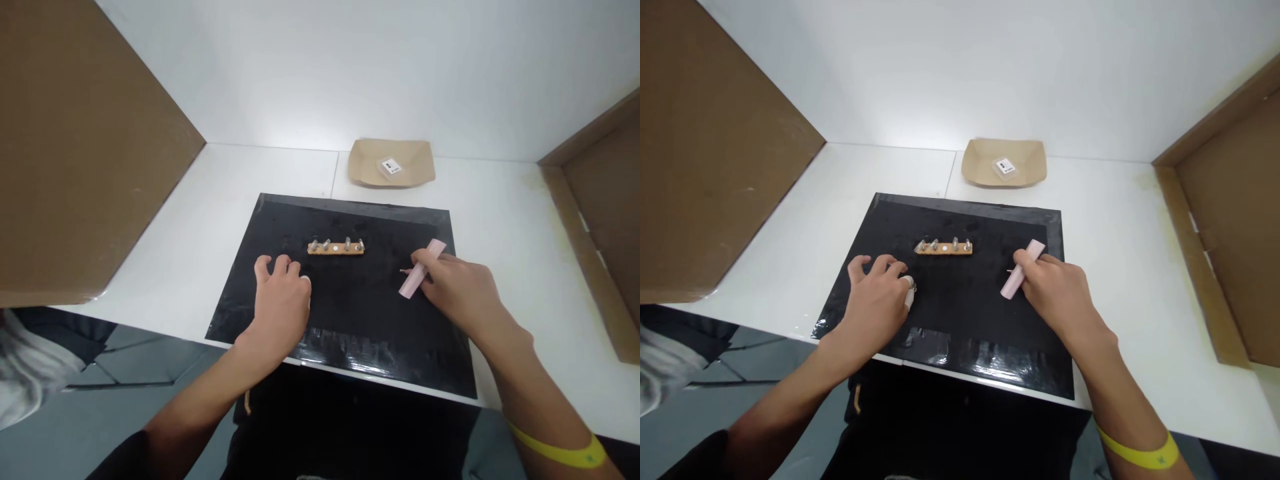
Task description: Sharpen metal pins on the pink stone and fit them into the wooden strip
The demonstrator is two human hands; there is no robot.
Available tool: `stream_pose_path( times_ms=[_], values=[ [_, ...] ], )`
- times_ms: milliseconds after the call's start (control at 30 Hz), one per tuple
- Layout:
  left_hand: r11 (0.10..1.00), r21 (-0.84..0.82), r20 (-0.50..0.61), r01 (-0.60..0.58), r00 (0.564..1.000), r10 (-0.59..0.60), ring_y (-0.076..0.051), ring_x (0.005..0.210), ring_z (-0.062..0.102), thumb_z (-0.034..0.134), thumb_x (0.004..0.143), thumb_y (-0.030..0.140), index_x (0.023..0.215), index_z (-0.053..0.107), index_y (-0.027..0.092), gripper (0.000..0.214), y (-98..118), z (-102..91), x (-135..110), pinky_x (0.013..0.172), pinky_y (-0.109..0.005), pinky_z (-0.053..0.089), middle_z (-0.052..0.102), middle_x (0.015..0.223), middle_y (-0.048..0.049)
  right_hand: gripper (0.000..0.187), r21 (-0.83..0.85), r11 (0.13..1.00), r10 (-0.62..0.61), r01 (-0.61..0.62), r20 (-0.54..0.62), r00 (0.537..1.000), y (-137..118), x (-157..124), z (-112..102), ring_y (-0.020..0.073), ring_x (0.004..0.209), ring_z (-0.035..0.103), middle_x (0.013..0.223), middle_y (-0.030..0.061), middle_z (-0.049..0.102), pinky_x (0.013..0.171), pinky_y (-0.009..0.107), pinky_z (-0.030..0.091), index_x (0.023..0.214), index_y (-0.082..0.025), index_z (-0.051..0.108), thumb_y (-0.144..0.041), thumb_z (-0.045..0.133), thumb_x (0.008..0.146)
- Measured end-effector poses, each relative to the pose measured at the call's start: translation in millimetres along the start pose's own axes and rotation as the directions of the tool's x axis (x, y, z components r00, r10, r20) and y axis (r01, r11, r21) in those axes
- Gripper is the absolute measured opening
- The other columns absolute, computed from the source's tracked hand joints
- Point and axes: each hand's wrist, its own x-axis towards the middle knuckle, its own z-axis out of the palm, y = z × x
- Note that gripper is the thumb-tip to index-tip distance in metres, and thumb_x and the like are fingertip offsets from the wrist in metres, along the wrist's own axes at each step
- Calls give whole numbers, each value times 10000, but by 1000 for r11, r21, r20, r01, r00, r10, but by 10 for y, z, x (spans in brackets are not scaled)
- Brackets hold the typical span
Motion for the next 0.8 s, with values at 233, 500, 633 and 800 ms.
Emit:
stream_pose_path(
  times_ms=[233, 500, 633, 800],
  values=[
    [995, -86, -30, -53, 998, 51, -365, 1079, 589, 543, 799, 37, 700, 751, 208, 286, 7, 92, 60, 1074, -672, 295, 753, 964, -141, 227, 239, 954, 251, -184, -293, 923, -97, -382, -20, 139, 636, 699, 961, -13, 807, 565, 254, 441, 1166, -262, 718, -415, 640, 1018],
    [940, -330, -33, 82, 995, -98, -344, 1156, 592, 757, 864, 231, 837, 775, 236, 32, -77, 200, -8, 1110, -643, 208, 764, 1101, -80, 216, 399, 879, 387, -260, -279, 879, -257, -609, 110, 120, 600, 704, 1039, 5, 817, 571, 248, 511, 1121, -243, 714, -404, 712, 977],
    [921, -378, -12, 97, 994, -109, -325, 1193, 594, 805, 863, 274, 1033, 770, 256, 174, -145, 222, -63, 1121, -588, 200, 760, 1163, -66, 207, 555, 775, 501, -301, -251, 829, -412, -687, 23, 167, 715, 779, 1054, 28, 822, 588, 244, 555, 965, -231, 660, -417, 749, 950],
    [891, -437, 22, 122, 992, -124, -314, 1260, 585, 796, 889, 288, 1153, 730, 238, 276, -255, 281, -144, 1102, -545, 222, 730, 1283, -81, 153, 762, 631, 497, -148, -250, 831, -555, -1027, -126, 217, 812, 811, 943, 43, 822, 703, 286, 634, 948, -224, 631, -290, 767, 926]
  ],
)
